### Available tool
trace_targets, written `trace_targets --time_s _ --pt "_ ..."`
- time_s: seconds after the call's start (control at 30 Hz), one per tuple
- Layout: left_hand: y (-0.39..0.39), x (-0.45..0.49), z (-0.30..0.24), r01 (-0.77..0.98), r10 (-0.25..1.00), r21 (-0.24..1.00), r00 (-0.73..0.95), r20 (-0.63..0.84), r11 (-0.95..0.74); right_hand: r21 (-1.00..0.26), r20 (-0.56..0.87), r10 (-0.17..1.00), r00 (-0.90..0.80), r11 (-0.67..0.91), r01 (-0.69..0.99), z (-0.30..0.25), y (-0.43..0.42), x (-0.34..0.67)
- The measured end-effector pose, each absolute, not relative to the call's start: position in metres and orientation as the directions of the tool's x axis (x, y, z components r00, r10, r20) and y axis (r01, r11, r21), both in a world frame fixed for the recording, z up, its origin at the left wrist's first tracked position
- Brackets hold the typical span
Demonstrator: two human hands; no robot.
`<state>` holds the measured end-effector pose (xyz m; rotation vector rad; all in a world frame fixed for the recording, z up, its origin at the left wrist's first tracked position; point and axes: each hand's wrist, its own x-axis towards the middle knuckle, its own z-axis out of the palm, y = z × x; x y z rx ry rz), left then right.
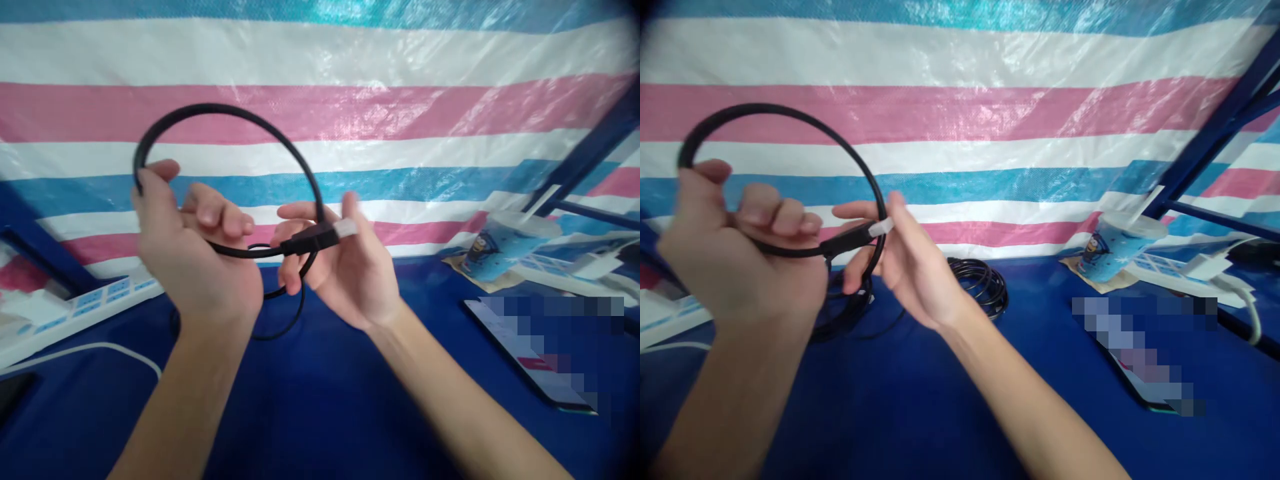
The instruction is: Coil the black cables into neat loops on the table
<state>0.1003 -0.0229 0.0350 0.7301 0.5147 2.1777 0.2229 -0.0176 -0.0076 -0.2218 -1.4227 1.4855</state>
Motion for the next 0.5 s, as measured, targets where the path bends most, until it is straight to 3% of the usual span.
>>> trace_targets --time_s 0.07,0.13,0.23,0.33,0.4,0.5 --pt "-0.014 0.108 0.025 -0.634 0.828 0.552 -0.515 0.221 -0.542 -0.785 0.523 0.748 -0.409 0.236 -0.572 -0.016 -0.021 0.208" --pt "-0.008 0.115 0.019 -0.677 0.86 0.554 -0.486 0.158 -0.485 -0.768 0.56 0.772 -0.3 0.347 -0.538 -0.021 -0.024 0.197" --pt "-0.009 0.12 0.019 -0.667 0.871 0.566 -0.427 0.242 -0.484 -0.729 0.592 0.795 -0.129 0.461 -0.506 -0.018 -0.024 0.195" --pt "-0.019 0.113 0.031 -0.641 0.913 0.665 -0.152 0.38 -0.383 -0.732 0.525 0.851 -0.024 0.436 -0.524 -0.005 -0.021 0.21" --pt "-0.026 0.101 0.04 -0.523 0.924 0.809 0.096 0.371 -0.27 -0.8 0.47 0.873 -0.127 0.361 -0.479 0.005 -0.02 0.227" --pt "-0.028 0.077 0.044 -0.104 0.9 0.961 0.338 0.277 -0.257 -0.934 0.355 0.807 -0.472 0.296 -0.198 0.016 -0.021 0.246"
